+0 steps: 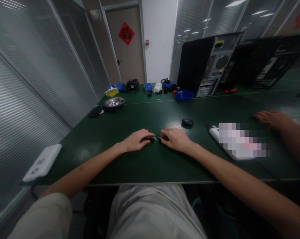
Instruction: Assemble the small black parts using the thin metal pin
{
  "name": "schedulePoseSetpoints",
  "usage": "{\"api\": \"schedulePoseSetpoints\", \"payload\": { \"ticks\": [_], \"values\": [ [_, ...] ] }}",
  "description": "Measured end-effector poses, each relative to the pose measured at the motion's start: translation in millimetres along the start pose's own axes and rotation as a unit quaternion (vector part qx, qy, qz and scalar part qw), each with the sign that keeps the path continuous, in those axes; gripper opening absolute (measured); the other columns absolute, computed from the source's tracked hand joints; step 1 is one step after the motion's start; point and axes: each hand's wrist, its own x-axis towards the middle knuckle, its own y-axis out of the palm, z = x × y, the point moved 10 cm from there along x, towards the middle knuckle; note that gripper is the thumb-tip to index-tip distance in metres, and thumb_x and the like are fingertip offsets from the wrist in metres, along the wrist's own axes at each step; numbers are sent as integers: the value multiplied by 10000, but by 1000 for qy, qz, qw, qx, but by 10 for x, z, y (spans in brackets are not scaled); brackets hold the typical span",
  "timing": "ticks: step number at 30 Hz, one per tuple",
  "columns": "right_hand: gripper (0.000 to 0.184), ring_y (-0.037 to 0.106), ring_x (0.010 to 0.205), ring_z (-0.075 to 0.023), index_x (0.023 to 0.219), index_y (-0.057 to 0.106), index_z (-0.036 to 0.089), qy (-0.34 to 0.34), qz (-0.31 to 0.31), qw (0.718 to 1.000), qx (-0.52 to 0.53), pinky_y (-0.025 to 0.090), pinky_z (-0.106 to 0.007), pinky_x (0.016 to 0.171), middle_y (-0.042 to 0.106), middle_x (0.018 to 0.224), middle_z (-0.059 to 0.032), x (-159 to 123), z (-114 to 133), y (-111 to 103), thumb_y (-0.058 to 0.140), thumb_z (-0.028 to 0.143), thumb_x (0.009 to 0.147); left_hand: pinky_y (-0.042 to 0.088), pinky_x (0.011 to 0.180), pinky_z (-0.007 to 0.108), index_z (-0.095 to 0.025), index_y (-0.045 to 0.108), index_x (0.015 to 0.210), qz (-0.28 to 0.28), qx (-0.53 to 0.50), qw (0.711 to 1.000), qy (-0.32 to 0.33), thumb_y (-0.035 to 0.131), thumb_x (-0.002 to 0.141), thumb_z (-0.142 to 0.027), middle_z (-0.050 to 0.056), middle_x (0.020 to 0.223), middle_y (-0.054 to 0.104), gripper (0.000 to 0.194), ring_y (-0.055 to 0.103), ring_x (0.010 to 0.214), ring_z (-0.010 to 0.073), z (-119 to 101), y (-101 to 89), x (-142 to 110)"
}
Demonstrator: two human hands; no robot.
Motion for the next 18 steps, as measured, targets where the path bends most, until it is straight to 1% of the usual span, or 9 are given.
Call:
{"api": "schedulePoseSetpoints", "payload": {
  "ticks": [2, 4, 6, 8, 12, 14, 15, 16, 18],
  "values": [
    [181, 621, 811, -195, 993, 673, 238, 23, 3, 1000, -3, 295, -288, 657, 709, 966, -46, 0, -59, -9, 572, 387, 975, 502, 986, 395, -228, 670, 1288, 1, -15, 1000, 6, 555, 1028, -261, 92, 1156, 663, 286, 605, 1100, 226, -17, -12, 2],
    [179, 628, 826, -198, 1002, 678, 239, 43, 4, 999, -6, 306, -290, 664, 713, 970, -47, -2, -105, -15, 573, 381, 974, 486, 1035, 408, -230, 695, 1229, -8, -19, 1000, 19, 551, 1031, -257, 95, 1221, 660, 246, 593, 1169, 228, -56, -24, 14],
    [182, 636, 845, -198, 1018, 680, 240, 55, 4, 998, -4, 316, -292, 670, 717, 988, -48, -3, -125, -18, 569, 379, 979, 458, 1088, 424, -238, 693, 1236, -16, -17, 999, 33, 546, 1035, -251, 95, 1313, 642, 249, 567, 1251, 232, -110, -19, 34],
    [184, 639, 856, -198, 1026, 680, 241, 59, 5, 998, 1, 320, -291, 670, 720, 996, -47, -3, -128, -15, 569, 380, 980, 439, 1114, 436, -246, 675, 1273, -5, -14, 999, 46, 528, 1043, -243, 90, 1343, 646, 273, 559, 1285, 231, -173, 27, 59],
    [184, 634, 858, -198, 1018, 681, 240, 59, 4, 998, 11, 317, -286, 663, 720, 993, -46, -3, -127, -13, 575, 387, 981, 454, 1084, 419, -240, 654, 1313, 24, 10, 999, 46, 487, 1065, -269, 87, 1249, 696, 301, 604, 1221, 224, -178, 66, 72],
    [197, 628, 851, -196, 1026, 680, 239, 58, 1, 998, 13, 314, -283, 660, 718, 995, -48, -4, -132, -16, 571, 399, 987, 459, 1080, 410, -237, 655, 1314, 17, 25, 999, 25, 487, 1066, -283, 88, 1258, 690, 303, 608, 1214, 222, -25, -12, 42],
    [204, 624, 840, -194, 1029, 678, 238, 57, 1, 998, 14, 312, -281, 657, 716, 993, -47, -5, -135, -17, 566, 404, 991, 462, 1079, 407, -240, 645, 1332, 9, 30, 999, 5, 491, 1063, -285, 87, 1280, 681, 312, 608, 1219, 220, 109, -77, 14],
    [210, 620, 827, -191, 1031, 677, 237, 55, 0, 998, 15, 310, -281, 653, 716, 989, -46, -7, -137, -17, 563, 409, 995, 468, 1075, 406, -243, 631, 1354, -3, 35, 999, -21, 501, 1058, -283, 87, 1305, 671, 326, 608, 1224, 219, 285, -163, -27],
    [214, 615, 809, -187, 1030, 678, 234, 52, 1, 998, 19, 309, -280, 647, 714, 978, -46, -9, -137, -17, 564, 412, 997, 479, 1065, 406, -248, 601, 1400, -35, 51, 993, -97, 534, 1037, -271, 87, 1349, 652, 370, 609, 1234, 222, 745, -392, -161]
  ]
}}
